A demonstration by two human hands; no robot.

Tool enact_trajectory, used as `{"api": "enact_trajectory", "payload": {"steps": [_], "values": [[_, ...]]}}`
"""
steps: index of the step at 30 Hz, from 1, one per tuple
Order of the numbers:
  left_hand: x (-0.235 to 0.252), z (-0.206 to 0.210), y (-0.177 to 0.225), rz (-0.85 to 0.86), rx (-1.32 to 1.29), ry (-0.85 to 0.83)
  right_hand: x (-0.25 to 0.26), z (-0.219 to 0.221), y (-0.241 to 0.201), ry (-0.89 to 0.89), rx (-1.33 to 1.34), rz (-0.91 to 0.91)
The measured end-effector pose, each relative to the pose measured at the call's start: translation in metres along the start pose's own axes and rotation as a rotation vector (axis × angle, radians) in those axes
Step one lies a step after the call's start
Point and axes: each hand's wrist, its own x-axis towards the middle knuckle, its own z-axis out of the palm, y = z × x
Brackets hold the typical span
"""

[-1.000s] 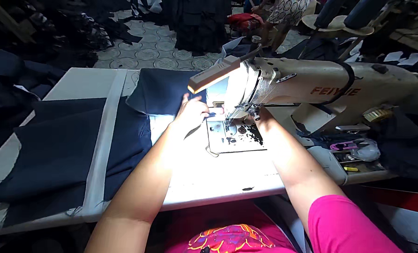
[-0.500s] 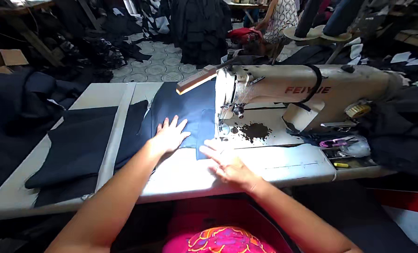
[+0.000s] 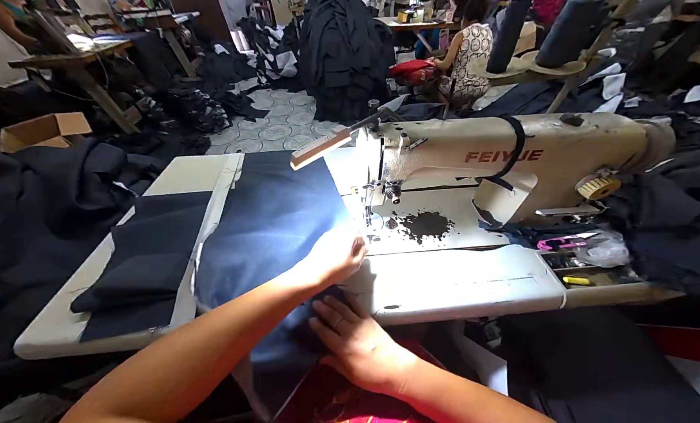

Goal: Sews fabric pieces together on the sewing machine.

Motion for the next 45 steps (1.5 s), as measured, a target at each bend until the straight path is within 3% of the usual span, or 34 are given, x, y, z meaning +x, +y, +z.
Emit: {"api": "enact_trajectory", "payload": {"steps": [3,6,11,15,20,25,30,32,34,37,40,45], "values": [[0.045,0.024,-0.016,-0.09,-0.185,0.256,0.003,0.009,-0.009,-0.042,0.052,-0.085],[0.072,0.031,-0.015,-0.171,-0.306,0.364,0.007,0.016,-0.007,-0.051,0.135,-0.165],[0.069,0.041,-0.021,-0.105,-0.314,0.551,0.005,0.002,0.006,-0.111,0.34,-0.294],[0.062,0.051,-0.033,0.039,-0.47,0.697,0.002,-0.039,0.036,0.085,0.312,-0.233],[0.057,0.05,-0.032,0.198,-0.682,0.684,0.006,-0.088,0.089,0.306,0.007,0.028],[0.058,0.048,-0.034,0.185,-0.457,0.645,0.025,-0.106,0.121,0.381,-0.173,0.103],[0.067,0.054,-0.042,0.199,-0.3,0.474,0.049,-0.1,0.135,0.255,-0.228,0.043],[0.072,0.057,-0.047,0.23,-0.282,0.474,0.056,-0.095,0.135,0.12,-0.264,0.162],[0.074,0.052,-0.052,0.196,-0.25,0.417,0.061,-0.091,0.133,-0.049,-0.279,0.393],[0.075,0.039,-0.058,0.126,-0.277,0.366,0.061,-0.083,0.138,-0.068,-0.249,0.521],[0.076,0.023,-0.06,0.021,-0.463,0.361,0.056,-0.07,0.144,0.168,-0.287,0.43],[0.093,0.033,-0.073,0.033,-0.646,0.606,0.069,-0.066,0.147,0.393,-0.497,0.242]]}}
